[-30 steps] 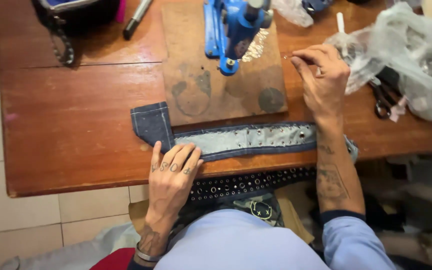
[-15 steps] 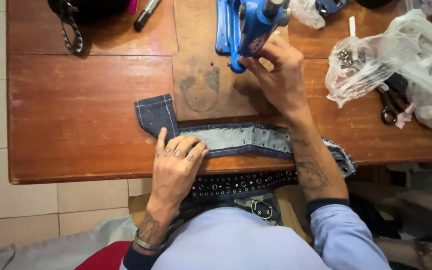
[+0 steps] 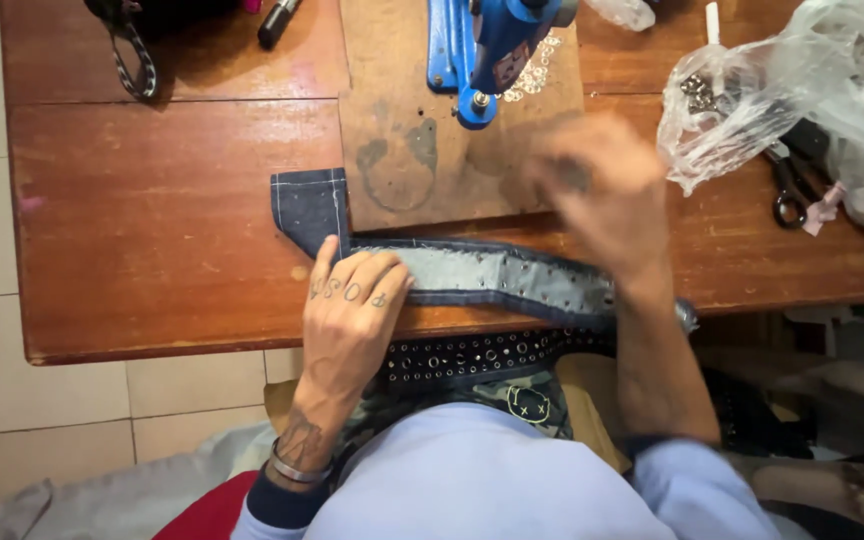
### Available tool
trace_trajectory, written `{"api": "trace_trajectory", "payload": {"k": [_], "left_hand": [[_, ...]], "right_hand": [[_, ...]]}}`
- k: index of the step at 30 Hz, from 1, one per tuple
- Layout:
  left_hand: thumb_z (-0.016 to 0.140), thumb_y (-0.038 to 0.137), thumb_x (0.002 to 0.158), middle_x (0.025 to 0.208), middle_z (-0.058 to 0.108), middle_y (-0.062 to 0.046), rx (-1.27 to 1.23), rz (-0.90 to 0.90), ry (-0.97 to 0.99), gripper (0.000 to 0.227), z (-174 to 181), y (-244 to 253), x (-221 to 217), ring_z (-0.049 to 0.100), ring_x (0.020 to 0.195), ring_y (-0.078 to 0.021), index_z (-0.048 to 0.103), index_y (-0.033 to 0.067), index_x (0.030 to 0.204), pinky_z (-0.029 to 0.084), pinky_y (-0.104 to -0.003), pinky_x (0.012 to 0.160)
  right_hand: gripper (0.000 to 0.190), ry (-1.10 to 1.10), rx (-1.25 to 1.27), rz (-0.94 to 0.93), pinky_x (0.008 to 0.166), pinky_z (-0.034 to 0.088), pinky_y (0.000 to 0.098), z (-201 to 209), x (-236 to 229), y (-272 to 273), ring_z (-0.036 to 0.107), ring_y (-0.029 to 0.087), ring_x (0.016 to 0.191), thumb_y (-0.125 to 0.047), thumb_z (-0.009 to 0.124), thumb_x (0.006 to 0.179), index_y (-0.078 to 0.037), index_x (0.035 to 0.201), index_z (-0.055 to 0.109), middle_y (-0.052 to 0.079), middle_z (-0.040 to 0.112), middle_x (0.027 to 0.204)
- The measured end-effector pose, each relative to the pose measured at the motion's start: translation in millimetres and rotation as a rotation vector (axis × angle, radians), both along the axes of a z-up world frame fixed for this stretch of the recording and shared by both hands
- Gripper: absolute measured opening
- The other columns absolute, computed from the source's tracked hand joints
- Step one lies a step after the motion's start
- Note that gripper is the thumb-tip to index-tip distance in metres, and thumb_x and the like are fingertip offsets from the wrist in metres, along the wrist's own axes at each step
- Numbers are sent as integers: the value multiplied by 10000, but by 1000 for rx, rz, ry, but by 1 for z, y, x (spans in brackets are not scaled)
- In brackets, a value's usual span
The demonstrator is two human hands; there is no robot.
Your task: Installing metal rivets into a denim and leather material using a manual hand press machine.
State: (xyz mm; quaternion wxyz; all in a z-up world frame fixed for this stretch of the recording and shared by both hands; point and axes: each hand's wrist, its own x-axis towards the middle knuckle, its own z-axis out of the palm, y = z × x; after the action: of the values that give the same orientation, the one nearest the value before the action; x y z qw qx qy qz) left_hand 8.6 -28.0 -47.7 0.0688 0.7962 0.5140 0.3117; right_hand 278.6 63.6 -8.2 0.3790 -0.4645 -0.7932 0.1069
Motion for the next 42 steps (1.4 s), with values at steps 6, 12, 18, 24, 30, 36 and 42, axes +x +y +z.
{"api": "trace_trajectory", "payload": {"k": [6, 12, 18, 24, 30, 36, 42], "left_hand": [[699, 101, 906, 1190, 646, -96, 36, -152, -13, 260, -2, 25, 20, 602, 1153, -289, 691, 51, 1162, 395, -498, 1165], [584, 106, 863, 1199, 633, -100, 32, -284, 109, 306, -14, 22, 20, 587, 1178, -279, 677, 35, 1145, 394, -484, 1142], [615, 61, 923, 1049, 641, -129, -81, -284, -2, 159, 8, 29, 23, 629, 1054, -314, 621, 7, 1072, 422, -495, 1124], [701, 88, 984, 950, 719, -110, -412, -255, -495, 152, 56, 66, 26, 699, 903, -245, 642, 6, 1098, 553, -356, 820], [823, 109, 860, 924, 749, -55, -524, -248, -656, 255, 52, 115, 26, 684, 861, -81, 676, 6, 1041, 560, -250, 770], [826, 51, 859, 938, 740, -40, -579, -284, -850, 231, 29, 152, 30, 673, 873, -77, 674, 1, 1026, 562, -234, 780], [786, 35, 896, 926, 728, -28, -660, -241, -968, 205, 29, 171, 27, 682, 849, -62, 651, 15, 1048, 570, -202, 765]], "right_hand": [[302, -134, -177, -44, 874, 543, 402, -21, -36, -79, 636, 298, 1007, -183, 871, 833, -50, 1076, 753, 110, 689, 1073], [220, -79, -214, -116, 923, 517, 407, -29, -45, -101, 570, 312, 1110, -127, 793, 869, -56, 1073, 750, 84, 657, 1149], [113, -28, -237, -22, 933, 475, 403, -25, -38, -94, 587, 272, 1086, -121, 717, 923, -48, 1001, 679, 64, 682, 1107], [143, 698, -763, 55, 777, 481, 218, -17, -6, -40, 553, 51, 888, -158, 614, 1062, -31, 1128, 610, -2, 596, 978], [244, 350, -776, 241, 777, 524, 186, 24, -3, 21, 619, 22, 893, -151, 675, 972, -22, 1175, 635, -32, 671, 1024], [154, 550, -956, 83, 613, 408, 193, -15, 1, 61, 521, 28, 718, -174, 680, 1013, -26, 1028, 719, -54, 637, 830], [134, 743, -866, 142, 701, 499, 174, -10, -14, 79, 606, 14, 810, -166, 672, 1024, -33, 1030, 691, -50, 687, 917]]}}
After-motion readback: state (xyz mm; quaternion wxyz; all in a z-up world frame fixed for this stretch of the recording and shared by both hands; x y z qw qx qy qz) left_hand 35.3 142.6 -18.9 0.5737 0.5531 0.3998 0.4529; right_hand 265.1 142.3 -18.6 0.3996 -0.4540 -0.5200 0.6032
